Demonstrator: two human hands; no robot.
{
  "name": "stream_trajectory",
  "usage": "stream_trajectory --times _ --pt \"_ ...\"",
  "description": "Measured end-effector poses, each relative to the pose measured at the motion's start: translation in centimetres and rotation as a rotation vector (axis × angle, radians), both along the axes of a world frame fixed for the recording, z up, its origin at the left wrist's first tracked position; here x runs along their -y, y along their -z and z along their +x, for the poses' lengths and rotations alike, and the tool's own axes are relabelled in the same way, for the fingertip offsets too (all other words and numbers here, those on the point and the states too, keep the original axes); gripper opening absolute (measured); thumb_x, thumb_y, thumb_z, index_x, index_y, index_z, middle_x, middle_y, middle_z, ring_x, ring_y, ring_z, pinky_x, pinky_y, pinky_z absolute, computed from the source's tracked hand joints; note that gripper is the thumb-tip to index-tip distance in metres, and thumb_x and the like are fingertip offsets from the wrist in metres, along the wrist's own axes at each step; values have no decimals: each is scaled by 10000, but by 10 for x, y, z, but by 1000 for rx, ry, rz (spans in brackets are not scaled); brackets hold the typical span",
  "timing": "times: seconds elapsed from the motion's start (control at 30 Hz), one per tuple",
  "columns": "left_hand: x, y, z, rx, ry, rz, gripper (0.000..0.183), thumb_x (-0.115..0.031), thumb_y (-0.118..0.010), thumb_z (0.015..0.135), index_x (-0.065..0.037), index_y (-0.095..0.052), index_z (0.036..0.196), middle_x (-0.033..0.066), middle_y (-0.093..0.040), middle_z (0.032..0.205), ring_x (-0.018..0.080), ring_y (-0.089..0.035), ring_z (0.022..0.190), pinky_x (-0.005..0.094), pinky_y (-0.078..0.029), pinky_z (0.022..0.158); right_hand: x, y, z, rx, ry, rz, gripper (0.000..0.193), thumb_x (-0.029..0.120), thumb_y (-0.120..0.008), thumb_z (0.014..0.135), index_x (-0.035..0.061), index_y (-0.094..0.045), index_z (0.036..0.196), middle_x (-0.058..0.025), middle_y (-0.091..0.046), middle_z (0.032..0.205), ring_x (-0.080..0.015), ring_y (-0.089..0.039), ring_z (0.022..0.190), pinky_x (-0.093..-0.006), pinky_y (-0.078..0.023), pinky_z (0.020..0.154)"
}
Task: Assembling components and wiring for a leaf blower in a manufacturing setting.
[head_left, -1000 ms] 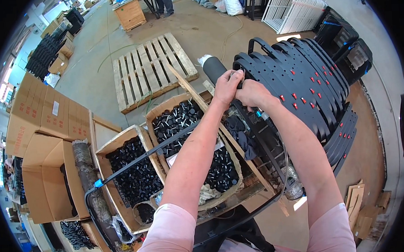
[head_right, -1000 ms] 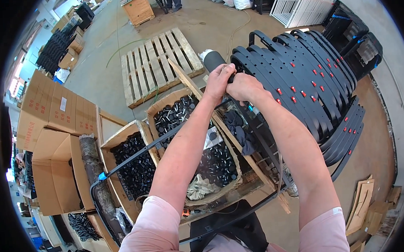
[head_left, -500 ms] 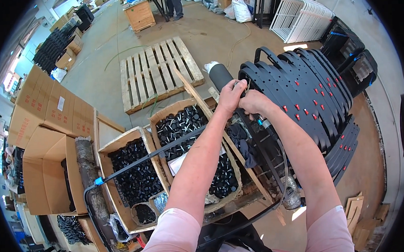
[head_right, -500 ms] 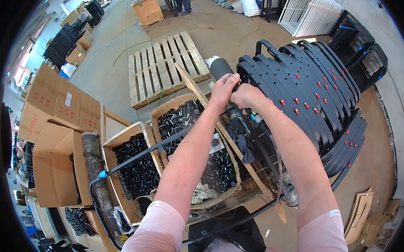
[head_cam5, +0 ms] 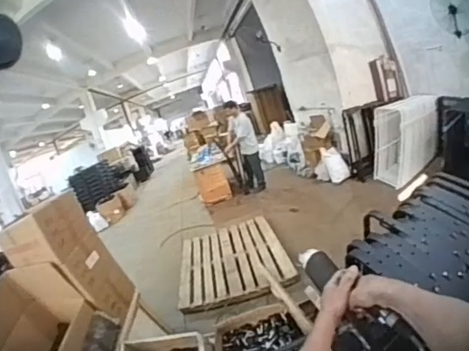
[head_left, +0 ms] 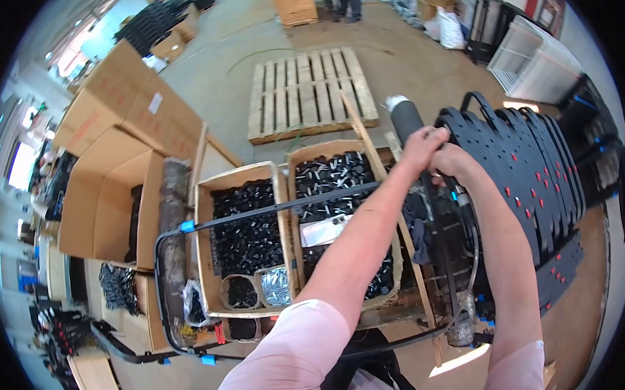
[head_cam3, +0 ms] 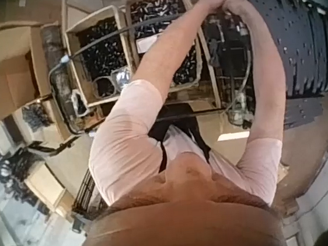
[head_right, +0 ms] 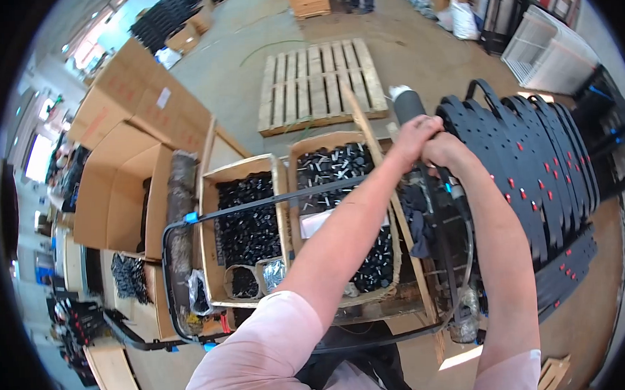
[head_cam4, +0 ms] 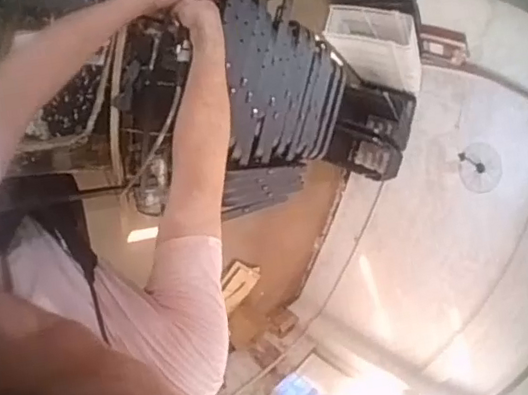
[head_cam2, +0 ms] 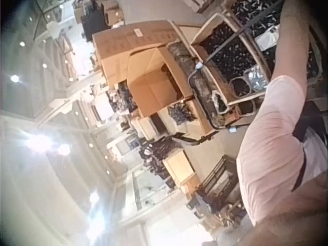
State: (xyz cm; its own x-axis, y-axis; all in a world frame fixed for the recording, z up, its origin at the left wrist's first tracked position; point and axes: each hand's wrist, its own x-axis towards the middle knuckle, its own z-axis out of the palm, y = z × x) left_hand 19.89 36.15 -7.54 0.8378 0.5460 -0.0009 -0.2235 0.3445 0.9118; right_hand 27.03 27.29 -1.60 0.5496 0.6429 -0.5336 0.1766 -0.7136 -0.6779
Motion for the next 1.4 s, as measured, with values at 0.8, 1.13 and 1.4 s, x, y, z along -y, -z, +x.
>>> stream_trajectory --times 0.8,1.13,1.4 --pt "-114 -22 -316 -48 -374 67 261 -311 -684 1024 -62 -717 950 -22 -655 852 84 -570 791 287 -488 724 -119 -64 -298 278 -547 -39 391 373 -661 861 -13 -720 851 -92 -723 693 -226 -717 570 -379 -579 599" --pt "-143 -8 -372 -77 -378 100 348 -352 -693 994 -6 -724 971 -4 -645 839 100 -541 798 307 -478 718 -149 -51 -358 365 -518 -156 301 259 -609 848 9 -719 722 -112 -728 674 -230 -739 626 -380 -589 664" --pt "-144 -11 -370 -100 -353 138 300 -324 -665 1022 -34 -707 954 -1 -653 890 94 -558 838 292 -481 765 -151 -50 -358 333 -465 -130 322 279 -681 857 -40 -710 823 -103 -726 705 -195 -690 528 -369 -552 546"
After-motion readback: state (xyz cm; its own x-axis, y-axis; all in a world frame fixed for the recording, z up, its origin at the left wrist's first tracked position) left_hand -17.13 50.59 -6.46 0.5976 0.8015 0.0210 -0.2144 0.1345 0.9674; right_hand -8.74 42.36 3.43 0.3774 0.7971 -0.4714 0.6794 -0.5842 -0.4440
